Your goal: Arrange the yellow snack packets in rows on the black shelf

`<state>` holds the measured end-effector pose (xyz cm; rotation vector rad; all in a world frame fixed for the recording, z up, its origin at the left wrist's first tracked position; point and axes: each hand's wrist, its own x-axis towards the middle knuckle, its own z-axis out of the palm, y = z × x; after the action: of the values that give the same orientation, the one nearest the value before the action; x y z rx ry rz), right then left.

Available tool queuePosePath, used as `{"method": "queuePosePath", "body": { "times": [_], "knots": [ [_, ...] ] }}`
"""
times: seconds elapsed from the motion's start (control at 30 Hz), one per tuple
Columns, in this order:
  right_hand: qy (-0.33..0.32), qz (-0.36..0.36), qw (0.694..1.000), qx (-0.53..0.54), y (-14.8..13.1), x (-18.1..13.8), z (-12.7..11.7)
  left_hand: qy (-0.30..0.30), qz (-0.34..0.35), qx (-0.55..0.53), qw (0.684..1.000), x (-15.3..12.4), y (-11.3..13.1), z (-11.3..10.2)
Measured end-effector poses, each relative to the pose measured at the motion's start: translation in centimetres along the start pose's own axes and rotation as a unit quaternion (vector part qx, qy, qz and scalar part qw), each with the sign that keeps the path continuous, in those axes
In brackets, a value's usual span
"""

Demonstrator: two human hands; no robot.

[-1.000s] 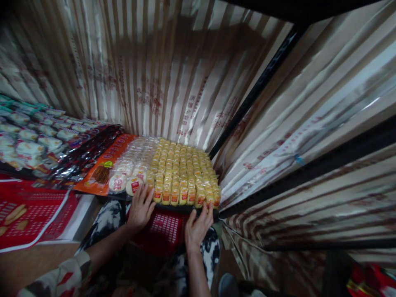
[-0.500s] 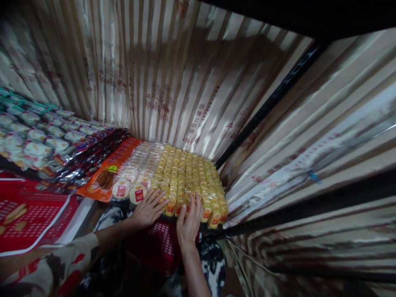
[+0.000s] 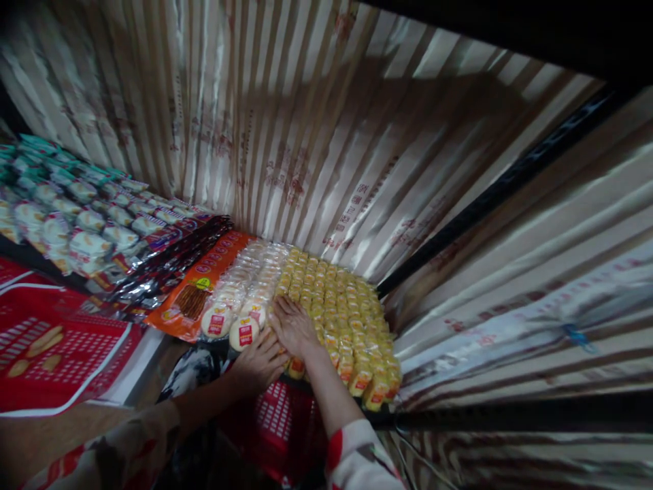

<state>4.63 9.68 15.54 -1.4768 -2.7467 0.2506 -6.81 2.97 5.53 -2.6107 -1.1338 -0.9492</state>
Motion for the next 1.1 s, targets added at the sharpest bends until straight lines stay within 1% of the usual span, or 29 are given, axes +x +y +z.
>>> {"method": "queuePosePath", "body": {
  "times": [0.1,0.23,0.37,0.43,0.53,0.63,0.77,0.87,0.93,1.0,1.03,1.1],
  "knots": [
    [0.011,0.001,1.000,-0.002,0.1,-0.2,0.0,0.007,0.001,-0.002,1.000,0.0,-0.1,0.0],
    [0.022,0.012,1.000,-0.011,-0.4,-0.4,-0.4,0.002,0.011,0.004,1.000,0.1,-0.2,0.1],
    [0.028,0.015,0.999,-0.014,-1.1,0.6,-1.0,0.003,0.005,0.015,1.000,0.2,-0.1,0.2],
    [0.017,0.017,1.000,-0.005,-1.3,1.7,-1.2,-0.001,0.003,0.021,1.000,0.2,-0.1,0.3],
    [-0.024,0.039,0.999,0.006,-1.2,3.3,-1.3,-0.012,0.003,0.032,0.999,0.2,-0.1,0.5],
    [-0.054,0.062,0.997,-0.001,-0.6,4.1,-1.2,-0.003,0.005,0.035,0.999,0.1,-0.2,0.7],
    [-0.047,0.065,0.997,-0.010,0.0,4.2,-0.8,0.004,0.005,0.025,1.000,0.0,-0.2,0.7],
    [-0.046,0.067,0.997,0.008,0.1,3.9,-0.8,0.004,0.002,0.017,1.000,0.0,-0.2,0.8],
    [-0.024,0.058,0.998,0.032,-0.1,3.4,-0.8,0.018,0.003,0.010,1.000,-0.1,-0.1,0.9],
    [0.030,0.044,0.997,0.052,-0.6,2.6,-1.0,0.030,0.000,0.001,1.000,-0.1,-0.1,0.9],
    [0.063,0.040,0.996,0.056,-0.9,2.2,-1.0,0.030,-0.003,-0.004,1.000,-0.1,0.0,0.8],
    [0.105,0.041,0.992,0.057,-1.6,1.1,-0.9,0.022,-0.006,-0.013,1.000,0.0,0.0,0.5]
  ]
}}
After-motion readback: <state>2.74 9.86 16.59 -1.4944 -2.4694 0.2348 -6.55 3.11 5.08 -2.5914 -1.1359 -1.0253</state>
